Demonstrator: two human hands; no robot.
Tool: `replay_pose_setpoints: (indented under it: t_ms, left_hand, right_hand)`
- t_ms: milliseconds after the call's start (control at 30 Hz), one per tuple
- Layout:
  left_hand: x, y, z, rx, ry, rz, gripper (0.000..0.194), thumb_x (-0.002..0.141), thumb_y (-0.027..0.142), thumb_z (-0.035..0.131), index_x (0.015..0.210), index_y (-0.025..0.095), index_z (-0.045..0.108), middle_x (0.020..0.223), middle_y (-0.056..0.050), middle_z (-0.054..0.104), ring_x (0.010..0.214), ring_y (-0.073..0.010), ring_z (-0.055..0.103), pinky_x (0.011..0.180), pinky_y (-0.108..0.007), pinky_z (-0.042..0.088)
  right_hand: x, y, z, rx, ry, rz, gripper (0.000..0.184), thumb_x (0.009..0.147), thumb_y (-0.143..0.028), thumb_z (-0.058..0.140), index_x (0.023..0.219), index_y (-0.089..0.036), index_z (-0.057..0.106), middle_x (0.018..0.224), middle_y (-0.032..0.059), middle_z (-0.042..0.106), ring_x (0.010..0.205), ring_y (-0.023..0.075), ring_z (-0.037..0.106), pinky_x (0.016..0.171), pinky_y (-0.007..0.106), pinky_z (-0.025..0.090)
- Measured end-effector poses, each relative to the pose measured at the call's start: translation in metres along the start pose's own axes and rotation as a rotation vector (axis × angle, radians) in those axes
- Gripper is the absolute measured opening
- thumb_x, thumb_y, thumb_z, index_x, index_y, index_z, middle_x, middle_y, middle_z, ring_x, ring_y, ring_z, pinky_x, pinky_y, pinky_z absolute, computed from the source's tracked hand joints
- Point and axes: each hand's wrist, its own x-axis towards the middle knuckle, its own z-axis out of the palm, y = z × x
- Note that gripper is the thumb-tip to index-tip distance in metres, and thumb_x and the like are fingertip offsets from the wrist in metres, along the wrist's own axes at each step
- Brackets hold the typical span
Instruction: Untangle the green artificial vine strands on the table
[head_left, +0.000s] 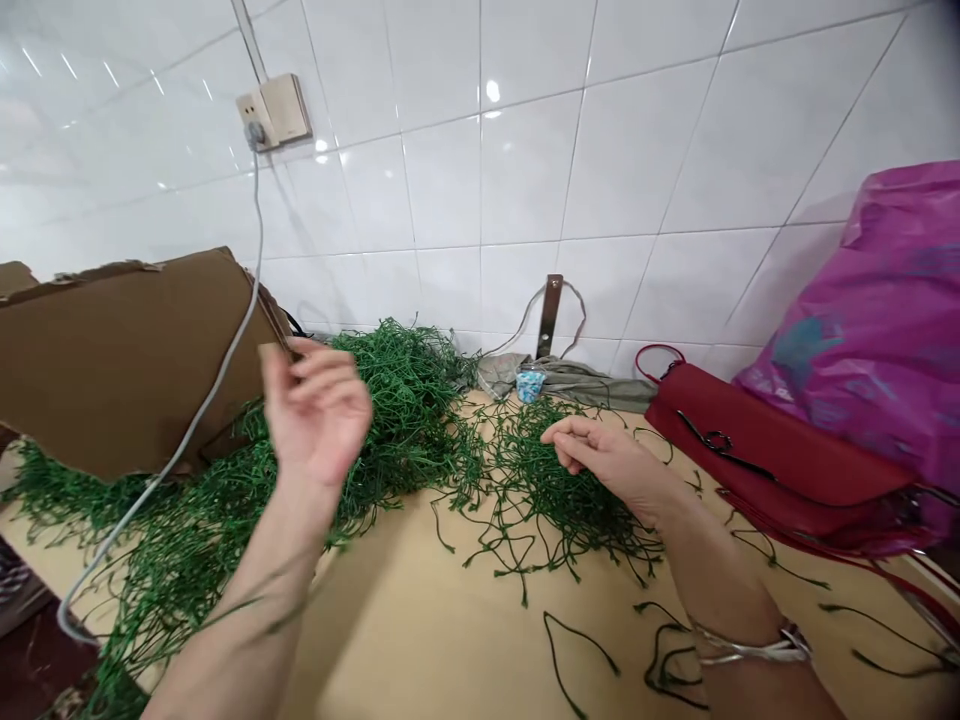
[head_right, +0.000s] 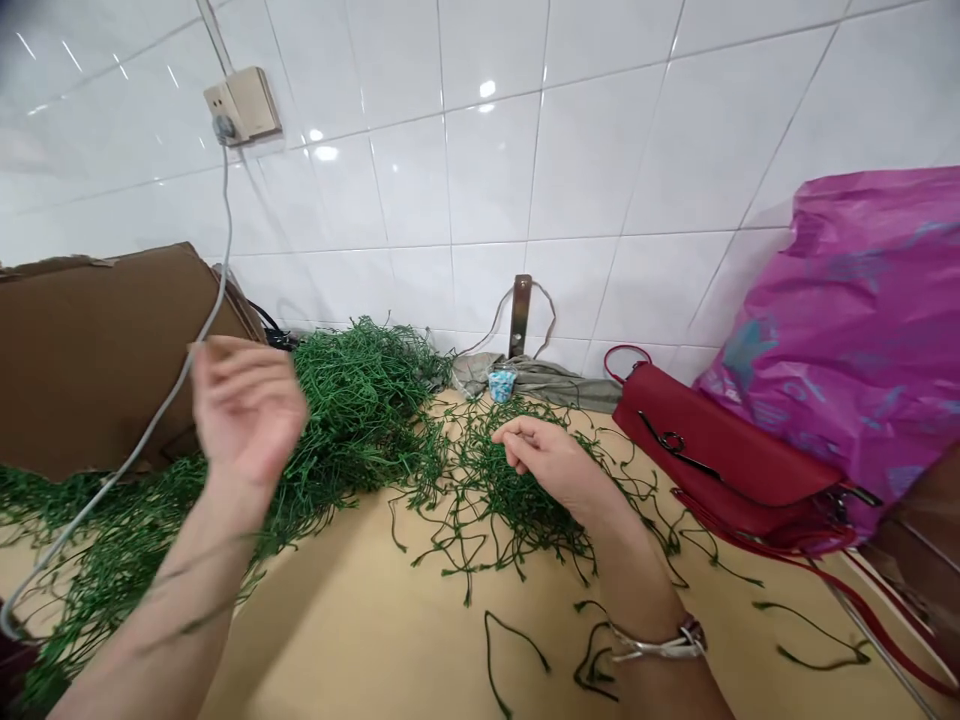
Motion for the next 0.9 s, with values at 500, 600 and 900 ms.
replay_pose_setpoints:
  t_ms: [500,600,900]
  left_hand:
    - [-0.018,-0.045,-0.067,1.520,-0.506,-0.434,0.021,0.093,0.035,0.063,0.096,0.016,0.071,0.072,0.001,0.062,0.064,-0.0108,0.053,0.059,-0.021,0.040]
    - [-0.002,-0.048,-0.072,1.753,-0.586,-0.270,0.018,0.092,0.031,0.064,0.097,0.016,0.072,0.089,-0.005,0.073,0.075,-0.0138,0.064,0.067,-0.024,0.050]
    - [0.058,-0.124,-0.142,2.157,-0.513,-0.106,0.034,0.093,0.019,0.062,0.127,0.016,0.064,0.138,-0.014,0.063,0.124,-0.0247,0.063,0.109,-0.036,0.049]
  right_hand:
    - [-0.040,-0.033,0.093,-0.605,-0.387,-0.114,0.014,0.084,-0.015,0.060,0.095,-0.020,0.067,0.089,0.0044,0.068,0.076,0.0182,0.061,0.068,0.029,0.041]
    - [-0.048,-0.043,0.124,-0.846,-0.516,-0.209,0.031,0.083,-0.001,0.054,0.105,-0.015,0.070,0.103,0.0128,0.071,0.090,0.0233,0.068,0.077,0.031,0.046]
    - [-0.060,-0.048,0.109,-0.859,-0.357,-0.241,0.017,0.088,-0.006,0.050,0.089,-0.018,0.063,0.086,0.0062,0.069,0.079,0.0191,0.063,0.081,0.032,0.046]
